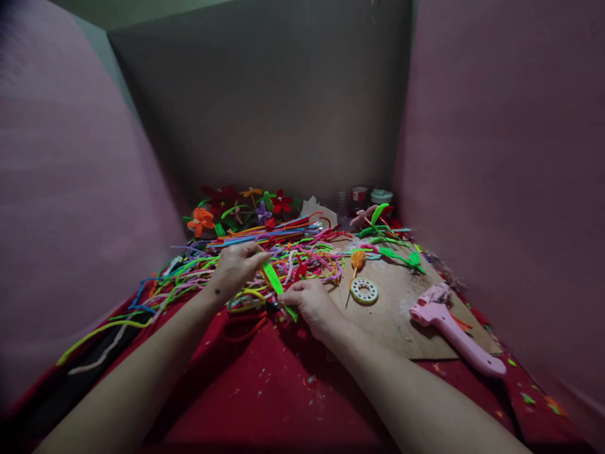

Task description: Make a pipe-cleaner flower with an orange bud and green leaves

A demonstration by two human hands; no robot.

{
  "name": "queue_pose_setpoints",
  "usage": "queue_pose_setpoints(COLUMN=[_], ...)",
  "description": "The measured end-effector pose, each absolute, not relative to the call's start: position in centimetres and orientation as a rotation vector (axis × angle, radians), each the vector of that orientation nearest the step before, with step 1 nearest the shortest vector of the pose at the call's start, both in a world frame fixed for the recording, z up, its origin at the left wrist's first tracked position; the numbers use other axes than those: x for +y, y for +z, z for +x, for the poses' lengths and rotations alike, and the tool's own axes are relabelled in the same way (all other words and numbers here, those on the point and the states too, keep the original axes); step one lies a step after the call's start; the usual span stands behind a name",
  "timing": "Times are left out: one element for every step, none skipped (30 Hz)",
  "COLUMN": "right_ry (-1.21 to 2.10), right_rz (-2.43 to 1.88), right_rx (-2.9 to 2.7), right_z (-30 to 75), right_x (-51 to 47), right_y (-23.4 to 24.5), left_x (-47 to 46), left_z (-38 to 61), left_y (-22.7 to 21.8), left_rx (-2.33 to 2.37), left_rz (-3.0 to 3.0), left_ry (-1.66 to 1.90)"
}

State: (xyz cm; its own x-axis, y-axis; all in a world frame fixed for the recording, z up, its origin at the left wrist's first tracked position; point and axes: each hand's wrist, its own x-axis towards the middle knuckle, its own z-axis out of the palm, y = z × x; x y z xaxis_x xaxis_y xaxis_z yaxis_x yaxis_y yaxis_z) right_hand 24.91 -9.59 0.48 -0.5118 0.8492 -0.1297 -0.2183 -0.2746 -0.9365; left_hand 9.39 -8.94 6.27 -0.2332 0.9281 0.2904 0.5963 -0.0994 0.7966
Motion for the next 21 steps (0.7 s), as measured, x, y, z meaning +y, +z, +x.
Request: queue_pose_setpoints(right_ry=[1.860, 1.846, 1.823, 1.793, 1.757, 1.722, 1.692, 1.670, 1.659, 1.655, 1.654, 1.660, 1.674, 1.695, 1.715, 1.735, 1.753, 1.765, 1.769, 1.775, 1.783], right_rz=[-0.849, -0.847, -0.842, -0.838, -0.838, -0.840, -0.843, -0.846, -0.851, -0.855, -0.859, -0.862, -0.860, -0.854, -0.837, -0.812, -0.784, -0.758, -0.744, -0.740, -0.742], right_rx=[-1.223, -1.234, -1.251, -1.268, -1.278, -1.280, -1.277, -1.274, -1.275, -1.285, -1.295, -1.305, -1.316, -1.326, -1.335, -1.344, -1.358, -1.374, -1.383, -1.384, -1.376], right_z=[25.0, 25.0, 25.1, 25.2, 25.2, 25.2, 25.3, 25.3, 25.3, 25.3, 25.4, 25.4, 25.4, 25.4, 25.4, 25.5, 25.5, 25.5, 25.4, 25.4, 25.4], right_x=[-9.5, -9.5, -9.4, -9.3, -9.2, -9.1, -9.0, -8.9, -8.9, -8.8, -8.8, -8.8, -8.8, -8.9, -8.9, -8.9, -8.9, -9.0, -9.0, -9.0, -9.0], right_y=[0.5, 0.5, 0.5, 0.5, 0.5, 0.5, 0.5, 0.5, 0.4, 0.4, 0.4, 0.3, 0.3, 0.3, 0.3, 0.3, 0.3, 0.3, 0.3, 0.3, 0.2], left_x=[-8.8, -8.7, -8.7, -8.8, -8.9, -9.1, -9.4, -9.8, -10.2, -10.6, -10.9, -11.1, -11.3, -11.3, -11.3, -11.3, -11.2, -11.1, -11.0, -11.0, -11.0], left_z=[9.3, 9.1, 8.9, 8.7, 8.5, 8.4, 8.4, 8.6, 8.9, 9.4, 9.9, 10.4, 10.8, 11.2, 11.5, 11.6, 11.6, 11.5, 11.3, 11.1, 10.9], left_y=[6.4, 6.5, 6.6, 6.6, 6.5, 6.3, 6.0, 5.6, 5.1, 4.6, 4.1, 3.7, 3.3, 3.0, 2.8, 2.6, 2.5, 2.5, 2.4, 2.4, 2.3], left_rx=[1.751, 1.680, 1.603, 1.527, 1.452, 1.368, 1.299, 1.242, 1.197, 1.162, 1.132, 1.121, 1.109, 1.115, 1.126, 1.139, 1.152, 1.157, 1.155, 1.148, 1.141], left_rz=[1.582, 1.491, 1.394, 1.296, 1.211, 1.132, 1.071, 1.053, 1.055, 1.053, 1.049, 1.036, 1.030, 1.017, 1.001, 0.988, 0.979, 0.978, 0.986, 1.001, 1.015], left_ry=[1.327, 1.399, 1.464, 1.508, 1.514, 1.485, 1.401, 1.278, 1.160, 1.082, 1.036, 1.011, 1.008, 1.031, 1.062, 1.104, 1.152, 1.195, 1.229, 1.251, 1.261])
